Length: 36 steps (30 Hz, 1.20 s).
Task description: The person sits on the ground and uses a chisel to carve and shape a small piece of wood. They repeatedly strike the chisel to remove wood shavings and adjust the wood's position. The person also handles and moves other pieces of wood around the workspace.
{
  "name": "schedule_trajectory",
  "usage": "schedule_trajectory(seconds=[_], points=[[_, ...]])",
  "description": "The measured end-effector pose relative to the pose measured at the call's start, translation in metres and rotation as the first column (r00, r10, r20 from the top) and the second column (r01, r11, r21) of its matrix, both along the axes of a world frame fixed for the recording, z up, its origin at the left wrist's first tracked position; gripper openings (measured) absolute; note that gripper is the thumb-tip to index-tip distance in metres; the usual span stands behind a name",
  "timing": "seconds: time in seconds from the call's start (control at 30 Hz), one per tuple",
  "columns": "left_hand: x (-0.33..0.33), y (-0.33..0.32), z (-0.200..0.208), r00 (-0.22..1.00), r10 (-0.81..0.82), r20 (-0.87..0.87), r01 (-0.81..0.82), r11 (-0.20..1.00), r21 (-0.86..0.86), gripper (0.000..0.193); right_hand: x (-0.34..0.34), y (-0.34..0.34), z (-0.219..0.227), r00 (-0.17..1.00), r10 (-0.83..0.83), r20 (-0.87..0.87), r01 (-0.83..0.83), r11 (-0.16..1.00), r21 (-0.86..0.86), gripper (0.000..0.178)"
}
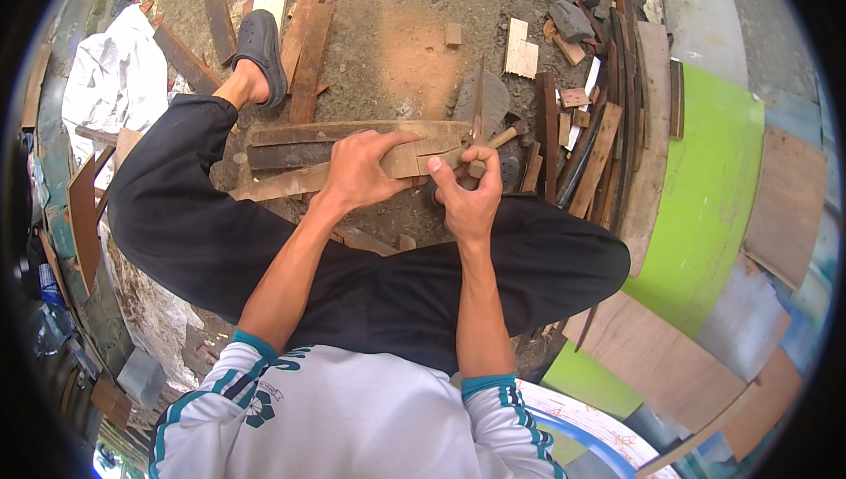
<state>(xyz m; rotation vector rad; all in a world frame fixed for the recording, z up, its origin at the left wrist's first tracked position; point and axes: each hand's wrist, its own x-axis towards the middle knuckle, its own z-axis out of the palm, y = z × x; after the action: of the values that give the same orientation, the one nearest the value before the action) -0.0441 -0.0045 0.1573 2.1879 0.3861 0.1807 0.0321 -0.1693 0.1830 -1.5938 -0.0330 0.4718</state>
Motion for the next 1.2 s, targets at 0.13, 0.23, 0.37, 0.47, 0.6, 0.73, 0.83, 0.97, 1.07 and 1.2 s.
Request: schedule_trajectory(seconds=[0.13,0.23,0.37,0.47,0.6,0.73,0.83,0.97,1.07,1.2], points=[[0.003,0.002,-0.007,0.998,0.063,-0.03,-0.065,0.995,-0.07,0.063,0.002,0.012,0.0,0.989,-0.132,-0.07,0.121,0.983,-0.141,0.04],[-0.003,-0.01,-0.022,0.978,0.167,0.125,-0.186,0.968,0.166,0.073,0.01,0.028,0.018,0.992,-0.124,0.001,0.115,0.914,-0.39,0.042],[-0.002,-0.023,-0.037,0.973,0.101,0.21,-0.169,0.926,0.337,0.081,0.015,0.018,-0.007,0.936,0.036,0.351,0.183,0.803,-0.568,0.048],[0.012,-0.003,-0.057,0.993,-0.027,0.117,-0.011,0.95,0.311,0.08,0.013,0.009,0.007,0.978,0.05,0.202,0.071,0.833,-0.549,0.049],[0.043,0.013,-0.071,0.987,-0.144,-0.065,0.155,0.966,0.206,0.087,0.018,-0.026,0.035,0.995,0.024,0.1,0.026,0.879,-0.476,0.041],[0.07,0.019,-0.111,0.936,-0.246,-0.253,0.295,0.938,0.181,0.096,0.023,-0.075,0.035,0.998,-0.009,0.058,0.035,0.882,-0.47,0.031],[0.083,0.013,-0.141,0.885,-0.272,-0.379,0.352,0.922,0.16,0.102,0.018,-0.096,0.038,0.997,-0.006,0.074,0.04,0.884,-0.466,0.028],[0.087,0.015,-0.166,0.812,-0.392,-0.431,0.472,0.877,0.09,0.098,0.005,-0.12,0.044,0.993,-0.068,0.094,0.101,0.908,-0.407,0.027],[0.099,0.031,-0.165,0.597,-0.542,-0.592,0.653,0.757,-0.034,0.091,0.004,-0.126,0.047,0.992,-0.07,0.108,0.102,0.937,-0.334,0.026],[0.098,0.033,-0.152,0.592,-0.55,-0.59,0.734,0.67,0.113,0.083,0.001,-0.132,0.032,0.992,-0.094,0.085,0.115,0.949,-0.293,0.023]])
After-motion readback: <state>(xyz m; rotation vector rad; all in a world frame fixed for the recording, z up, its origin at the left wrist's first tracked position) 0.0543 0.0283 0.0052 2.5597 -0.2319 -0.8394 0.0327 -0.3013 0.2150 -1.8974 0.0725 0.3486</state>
